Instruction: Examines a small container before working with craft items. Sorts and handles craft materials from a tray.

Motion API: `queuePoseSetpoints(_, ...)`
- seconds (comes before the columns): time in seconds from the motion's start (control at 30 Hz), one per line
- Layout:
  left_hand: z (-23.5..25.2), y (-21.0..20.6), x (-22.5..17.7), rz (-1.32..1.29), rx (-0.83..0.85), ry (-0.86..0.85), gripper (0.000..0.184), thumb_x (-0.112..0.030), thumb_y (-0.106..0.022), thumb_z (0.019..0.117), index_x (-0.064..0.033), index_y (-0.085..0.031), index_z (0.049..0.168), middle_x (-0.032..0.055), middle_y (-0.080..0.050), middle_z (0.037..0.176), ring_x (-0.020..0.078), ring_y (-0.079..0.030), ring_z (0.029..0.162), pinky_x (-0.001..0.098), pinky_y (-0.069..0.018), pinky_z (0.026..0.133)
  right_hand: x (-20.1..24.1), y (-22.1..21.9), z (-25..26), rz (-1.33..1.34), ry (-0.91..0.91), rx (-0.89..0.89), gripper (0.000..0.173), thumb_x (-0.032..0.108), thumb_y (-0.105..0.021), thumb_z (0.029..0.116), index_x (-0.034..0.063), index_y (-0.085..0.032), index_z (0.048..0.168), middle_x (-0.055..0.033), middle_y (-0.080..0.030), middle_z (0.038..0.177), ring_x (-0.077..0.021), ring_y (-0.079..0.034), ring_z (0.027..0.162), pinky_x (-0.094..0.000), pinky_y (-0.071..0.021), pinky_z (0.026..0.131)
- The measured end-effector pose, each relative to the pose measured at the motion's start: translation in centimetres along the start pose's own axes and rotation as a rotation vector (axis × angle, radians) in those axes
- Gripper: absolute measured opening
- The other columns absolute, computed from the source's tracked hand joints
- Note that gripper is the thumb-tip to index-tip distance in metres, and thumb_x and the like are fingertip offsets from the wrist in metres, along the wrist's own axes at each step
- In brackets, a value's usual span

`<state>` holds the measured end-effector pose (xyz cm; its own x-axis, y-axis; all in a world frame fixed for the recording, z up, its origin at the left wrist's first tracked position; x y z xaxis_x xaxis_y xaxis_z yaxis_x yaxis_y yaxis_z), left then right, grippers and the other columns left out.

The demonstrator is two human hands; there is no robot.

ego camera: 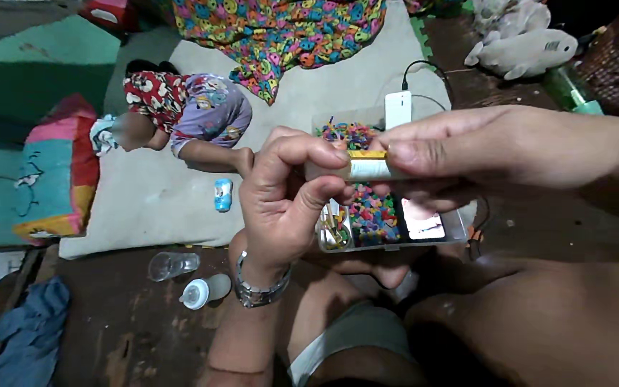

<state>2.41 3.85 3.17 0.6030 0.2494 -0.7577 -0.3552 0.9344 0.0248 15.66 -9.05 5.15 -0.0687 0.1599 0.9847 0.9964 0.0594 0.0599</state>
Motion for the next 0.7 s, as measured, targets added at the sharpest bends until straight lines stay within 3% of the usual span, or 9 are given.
queuePoseSetpoints(0.07, -0.6, 0.7, 1.5, 0.070, 0.076, 0.115, 0.011, -0.016, -0.067, 0.0993, -0.0129, -0.067, 0.109, -0.0047, -0.061, 0.105, 0.0030, -0.065, 0.081, 0.0194, -0.0600, 0.066, -1.5, 1.4, 0.6, -0.229, -0.068, -0.007, 0.035, 0.024, -0.034, 0.1114, 0.0084, -0.064, 0.103, 0.0009, -0.055, 0.070, -0.0048, -0.052, 0.057, -0.0188, -0.0435, 0.054)
queuePoseSetpoints(0.17, -2.4, 1.3, 5.3, 0.461, 0.289, 0.367, 0.015, -0.003, -0.063, 0.0948, -0.0037, -0.069, 0.108, 0.0058, -0.064, 0.102, 0.0088, -0.064, 0.076, 0.0259, -0.0588, 0.066, -5.4, 5.4, 1.6, -0.709, -0.198, -0.150, 0.032, 0.032, -0.047, 0.1095, 0.0074, -0.066, 0.117, -0.0073, -0.067, 0.090, -0.0187, -0.064, 0.080, -0.0428, -0.0521, 0.074)
queuePoseSetpoints(0.2, -3.2, 1.2, 7.0, 0.610, 0.402, 0.440, 0.015, -0.004, -0.065, 0.0944, -0.0039, -0.070, 0.109, 0.0079, -0.066, 0.102, 0.0131, -0.064, 0.080, 0.0315, -0.0576, 0.070, -6.7, 6.6, 1.8, -0.722, -0.285, -0.161, 0.033, 0.030, -0.049, 0.1093, 0.0035, -0.064, 0.123, -0.0138, -0.068, 0.100, -0.0261, -0.066, 0.089, -0.0503, -0.0522, 0.082)
queuePoseSetpoints(0.23, -4.2, 1.0, 8.8, 0.729, 0.521, 0.503, 0.015, -0.007, -0.067, 0.0954, -0.0043, -0.071, 0.110, 0.0100, -0.066, 0.103, 0.0182, -0.065, 0.084, 0.0381, -0.0575, 0.076, -7.7, 7.5, 1.8, -0.688, -0.371, -0.168, 0.033, 0.027, -0.048, 0.1096, 0.0011, -0.062, 0.125, -0.0172, -0.067, 0.107, -0.0291, -0.066, 0.095, -0.0515, -0.0517, 0.087)
queuePoseSetpoints(0.33, -7.0, 0.8, 13.4, 0.950, 0.824, 0.653, 0.018, -0.010, -0.066, 0.0959, -0.0045, -0.072, 0.112, 0.0163, -0.069, 0.104, 0.0339, -0.068, 0.097, 0.0597, -0.0500, 0.087, -9.8, 8.2, 1.7, -0.505, -0.509, -0.204, 0.031, 0.024, -0.046, 0.1102, -0.0009, -0.060, 0.124, -0.0184, -0.065, 0.112, -0.0284, -0.064, 0.098, -0.0474, -0.0513, 0.089)
queuePoseSetpoints(0.5, -8.9, 0.3, 16.7, 1.148, 1.138, 0.853, 0.017, -0.009, -0.061, 0.0978, -0.0043, -0.072, 0.110, 0.0176, -0.072, 0.103, 0.0386, -0.067, 0.104, 0.0682, -0.0385, 0.098, -11.7, 6.2, 1.6, -0.511, -0.474, -0.089, 0.028, 0.023, -0.049, 0.1095, 0.0017, -0.063, 0.121, -0.0145, -0.066, 0.106, -0.0234, -0.064, 0.092, -0.0446, -0.0515, 0.087)
queuePoseSetpoints(0.57, -8.9, -0.7, 16.9, 1.249, 1.171, 0.894, 0.019, -0.005, -0.060, 0.0971, -0.0022, -0.072, 0.111, 0.0194, -0.071, 0.105, 0.0411, -0.065, 0.108, 0.0731, -0.0286, 0.107, -12.1, 5.4, 1.7, -0.502, -0.438, -0.038, 0.027, 0.023, -0.051, 0.1088, 0.0019, -0.064, 0.120, -0.0130, -0.066, 0.103, -0.0218, -0.064, 0.090, -0.0429, -0.0523, 0.086)
queuePoseSetpoints(0.63, -9.0, -1.5, 17.6, 1.272, 1.098, 0.797, 0.020, -0.006, -0.063, 0.0961, -0.0027, -0.073, 0.112, 0.0197, -0.071, 0.109, 0.0431, -0.063, 0.115, 0.0802, -0.0134, 0.113, -12.8, 5.2, 1.7, -0.463, -0.388, -0.023, 0.025, 0.025, -0.053, 0.1081, 0.0050, -0.065, 0.118, -0.0091, -0.068, 0.104, -0.0178, -0.066, 0.090, -0.0394, -0.0550, 0.085)
queuePoseSetpoints(0.7, -8.8, -2.4, 18.6, 1.185, 0.990, 0.619, 0.022, -0.007, -0.067, 0.0932, -0.0044, -0.073, 0.114, 0.0185, -0.071, 0.110, 0.0421, -0.065, 0.111, 0.0815, -0.0184, 0.110, -12.9, 5.3, 1.5, -0.438, -0.360, -0.046, 0.024, 0.025, -0.054, 0.1077, 0.0062, -0.065, 0.117, -0.0079, -0.068, 0.104, -0.0160, -0.067, 0.091, -0.0379, -0.0556, 0.085)
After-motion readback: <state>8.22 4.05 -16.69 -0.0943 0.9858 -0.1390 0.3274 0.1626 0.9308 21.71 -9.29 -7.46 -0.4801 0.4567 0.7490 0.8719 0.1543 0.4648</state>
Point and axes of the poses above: each hand's wrist, its own z-axis towards the middle knuckle, its own y-axis out of the back of the hand, x = y × z, the point moved 4 cm from there along z, towards the middle knuckle
